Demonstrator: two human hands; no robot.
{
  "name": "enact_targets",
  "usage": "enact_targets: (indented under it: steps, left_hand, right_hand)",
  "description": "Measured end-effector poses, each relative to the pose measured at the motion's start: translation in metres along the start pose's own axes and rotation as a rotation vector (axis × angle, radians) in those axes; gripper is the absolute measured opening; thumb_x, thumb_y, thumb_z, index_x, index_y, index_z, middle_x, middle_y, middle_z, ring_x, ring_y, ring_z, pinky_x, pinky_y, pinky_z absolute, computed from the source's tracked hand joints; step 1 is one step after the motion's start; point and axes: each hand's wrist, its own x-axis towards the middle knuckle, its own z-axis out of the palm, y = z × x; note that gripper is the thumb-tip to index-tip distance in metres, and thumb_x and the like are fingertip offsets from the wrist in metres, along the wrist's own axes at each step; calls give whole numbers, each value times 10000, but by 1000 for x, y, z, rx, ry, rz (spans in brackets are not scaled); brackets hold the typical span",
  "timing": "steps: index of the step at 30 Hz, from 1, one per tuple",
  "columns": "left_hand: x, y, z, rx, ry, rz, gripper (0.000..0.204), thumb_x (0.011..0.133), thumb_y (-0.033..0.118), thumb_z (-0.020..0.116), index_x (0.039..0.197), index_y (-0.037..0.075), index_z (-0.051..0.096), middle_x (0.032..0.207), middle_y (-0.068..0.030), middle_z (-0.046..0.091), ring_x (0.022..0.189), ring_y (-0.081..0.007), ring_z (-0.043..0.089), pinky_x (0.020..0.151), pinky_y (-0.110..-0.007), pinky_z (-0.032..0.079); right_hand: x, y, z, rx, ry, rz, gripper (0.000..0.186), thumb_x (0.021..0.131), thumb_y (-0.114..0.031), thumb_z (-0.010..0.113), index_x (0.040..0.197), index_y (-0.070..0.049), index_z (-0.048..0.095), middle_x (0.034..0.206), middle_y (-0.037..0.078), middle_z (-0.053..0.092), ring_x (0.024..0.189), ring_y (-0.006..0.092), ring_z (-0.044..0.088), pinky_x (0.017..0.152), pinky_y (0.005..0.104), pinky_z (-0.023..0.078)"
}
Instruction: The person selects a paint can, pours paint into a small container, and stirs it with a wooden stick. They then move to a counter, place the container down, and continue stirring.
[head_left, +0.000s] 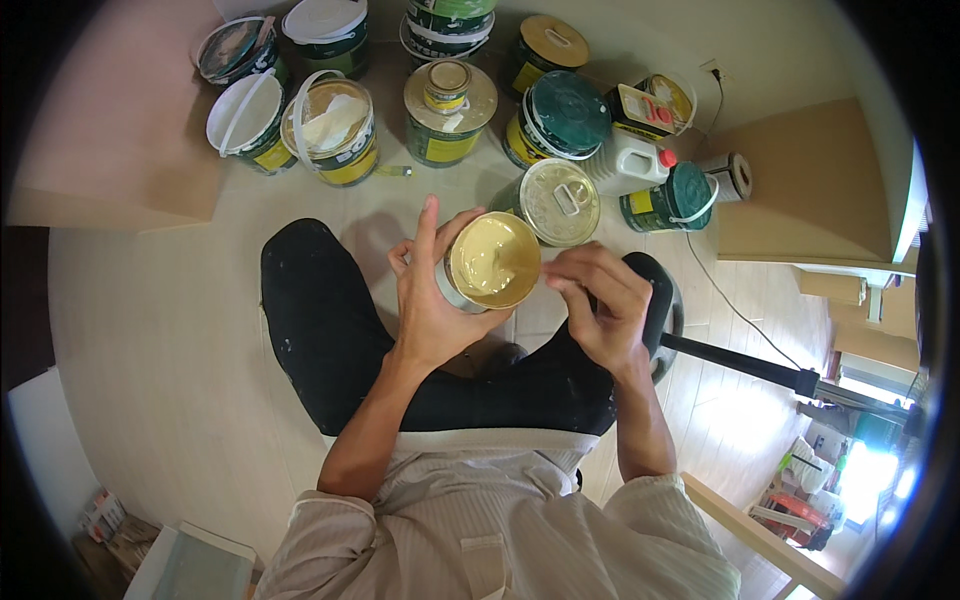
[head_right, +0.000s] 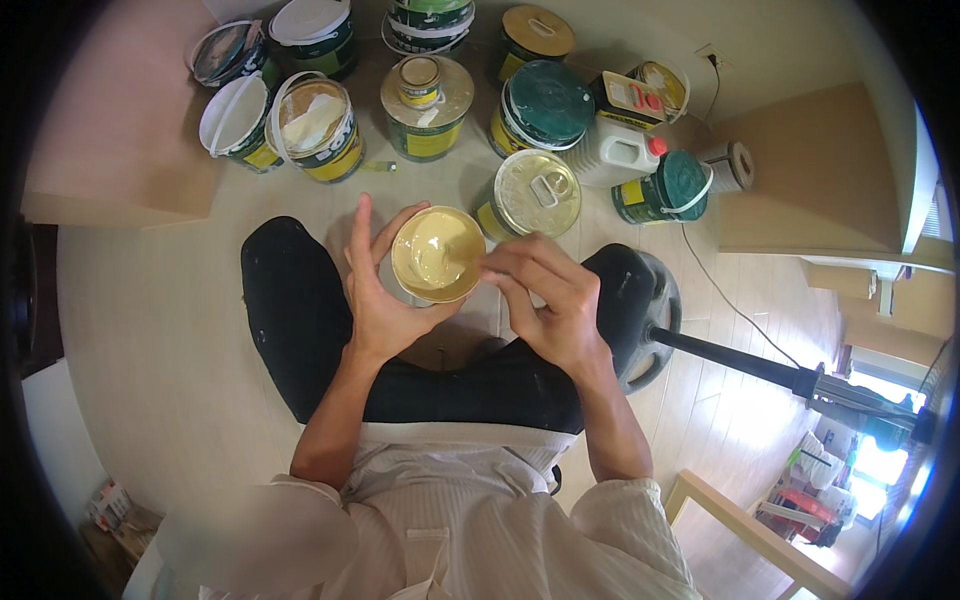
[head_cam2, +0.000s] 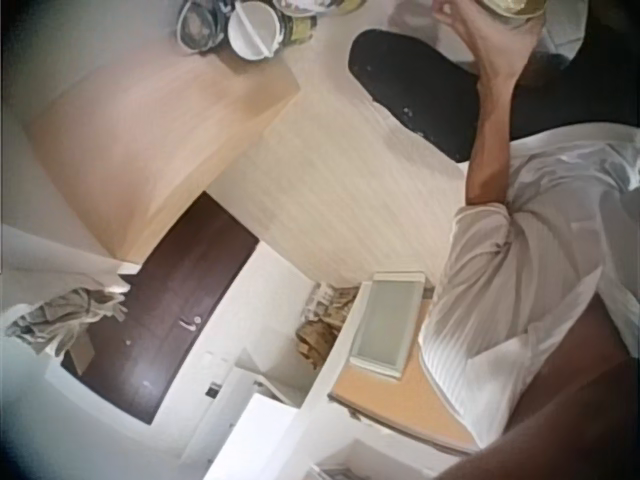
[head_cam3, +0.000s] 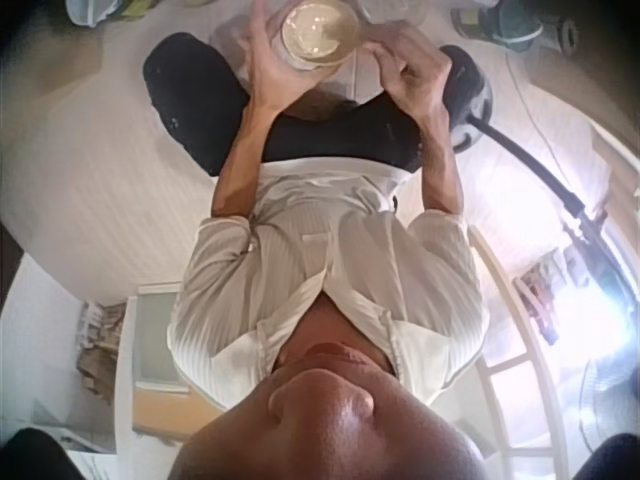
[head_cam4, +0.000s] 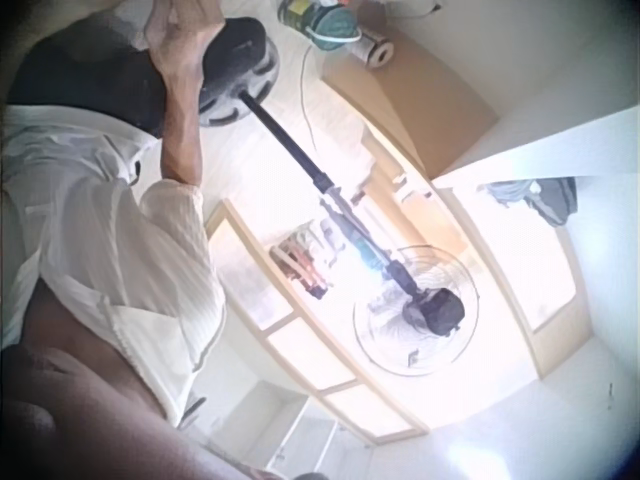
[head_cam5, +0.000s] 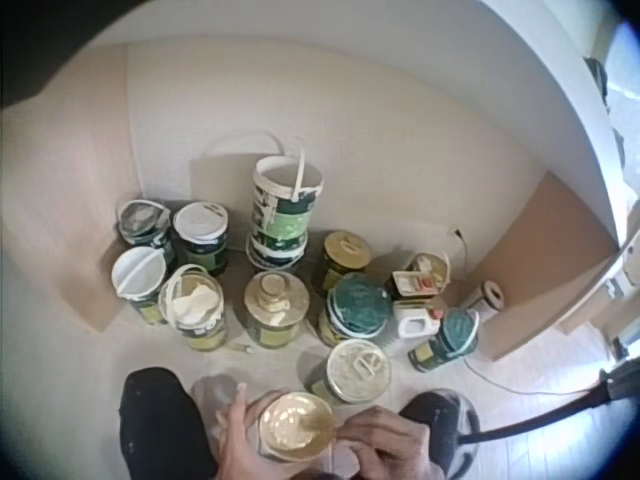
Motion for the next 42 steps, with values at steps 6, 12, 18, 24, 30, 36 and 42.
enact_targets:
  steps: [6,12,18,24,30,36,42]
  left_hand:
    - [1,1,3,-69,-35,5,1350,651,244,1000,1682,46,151,1447,-108,687,1296,-253,669,1069,-494,278]
    - [0,1,-1,3,-32,20,1349,644,243,999,1681,44,160,1450,-101,687,1291,-248,671,1066,-490,278]
    - [-4,0,1,39,-21,24,1344,637,252,1002,1682,45,182,1451,-91,688,1262,-240,679,1053,-494,275]
    - [-1,-3,-3,104,-7,24,1387,599,257,1017,1683,46,179,1459,-77,684,1268,-238,667,1042,-488,276]
    - [-1,1,2,24,-17,-10,1412,583,263,1019,1686,50,163,1455,-81,687,1276,-234,666,1057,-477,275]
    - [-2,-2,3,1,-26,-25,1391,598,272,1012,1682,46,170,1450,-90,691,1284,-242,669,1066,-478,275]
    - [-1,-7,2,5,3,-15,1366,625,283,1010,1678,38,176,1442,-96,696,1292,-248,669,1085,-487,270]
  right_hand:
    - [17,4,28,97,-21,-163,305,766,124,722,1033,-4,797,1010,126,733,916,297,732,796,385,600]
    - [25,19,10,-72,-81,-238,399,700,98,729,1086,5,771,1028,135,707,923,322,718,786,410,596]
    - [16,1,3,-231,-97,-208,314,764,118,777,1056,4,788,956,139,731,843,281,742,728,368,604]
    - [-3,-19,16,-134,50,21,129,890,33,797,1018,26,781,897,139,742,734,249,734,679,350,590]
    - [-6,-7,45,56,241,188,88,898,15,808,980,39,787,934,151,783,750,245,749,693,335,592]
    - [4,-4,31,-38,119,-10,134,860,42,814,992,23,807,931,117,789,788,212,690,710,306,535]
    - [4,-4,6,-136,28,-48,183,804,54,795,956,-46,817,955,85,780,825,256,659,768,361,545]
